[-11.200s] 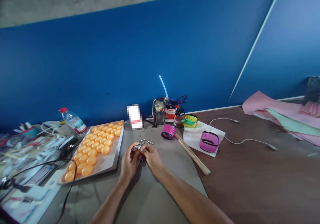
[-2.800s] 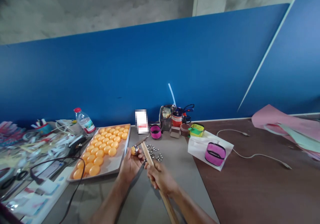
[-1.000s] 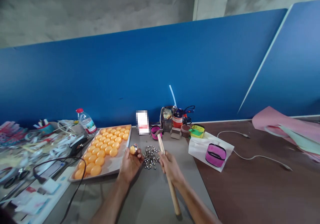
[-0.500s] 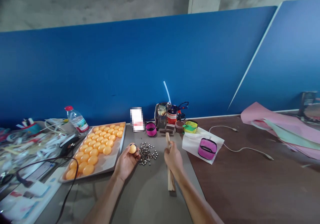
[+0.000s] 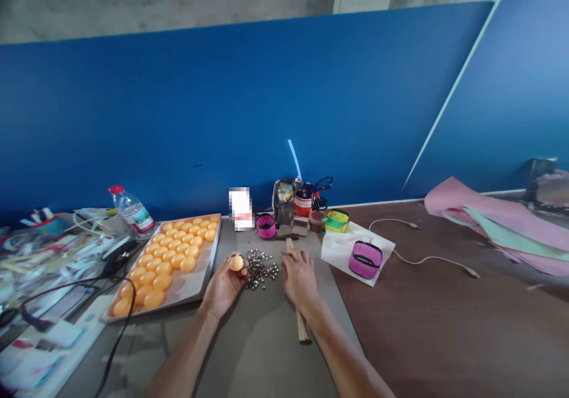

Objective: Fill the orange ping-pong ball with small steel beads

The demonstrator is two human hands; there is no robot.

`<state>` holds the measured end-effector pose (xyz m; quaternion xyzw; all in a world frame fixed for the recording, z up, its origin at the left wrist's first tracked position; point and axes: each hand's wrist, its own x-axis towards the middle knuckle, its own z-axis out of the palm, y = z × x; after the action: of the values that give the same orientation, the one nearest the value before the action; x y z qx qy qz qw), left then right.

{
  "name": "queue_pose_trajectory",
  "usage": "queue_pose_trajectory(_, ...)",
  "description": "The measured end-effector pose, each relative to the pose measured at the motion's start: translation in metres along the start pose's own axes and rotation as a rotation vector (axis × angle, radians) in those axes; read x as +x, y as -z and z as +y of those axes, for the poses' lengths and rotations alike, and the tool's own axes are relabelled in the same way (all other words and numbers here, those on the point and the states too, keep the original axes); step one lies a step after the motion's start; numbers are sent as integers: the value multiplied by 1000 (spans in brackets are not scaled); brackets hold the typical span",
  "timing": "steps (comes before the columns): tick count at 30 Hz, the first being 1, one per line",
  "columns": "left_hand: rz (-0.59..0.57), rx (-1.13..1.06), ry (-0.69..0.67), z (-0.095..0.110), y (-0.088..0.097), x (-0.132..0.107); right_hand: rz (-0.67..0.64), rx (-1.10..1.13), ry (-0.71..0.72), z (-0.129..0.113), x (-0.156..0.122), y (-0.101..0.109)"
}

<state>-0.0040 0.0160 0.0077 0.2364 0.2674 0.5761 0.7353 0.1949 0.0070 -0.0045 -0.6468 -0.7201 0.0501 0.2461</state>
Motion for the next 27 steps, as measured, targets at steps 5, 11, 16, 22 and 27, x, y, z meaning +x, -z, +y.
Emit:
queue_pose_trajectory(5,-21,58,3,-3,-5,-4,-101,22,167,-5,0,-6)
queue_pose_trajectory(11,-48,88,21,-7,-5,-3,-92,11,149,-3,2,-9)
queue_pose_trajectory(16,-47,104,21,-7,-5,-5,-8,121,131,-1,3,-11)
queue_pose_trajectory(22,-88,131,29,-5,-5,-6,133,613,-5,-4,4,-10)
queue_pose_trajectory(27,-157,164,19,-4,-8,-8,85,1029,-179,-18,3,-7)
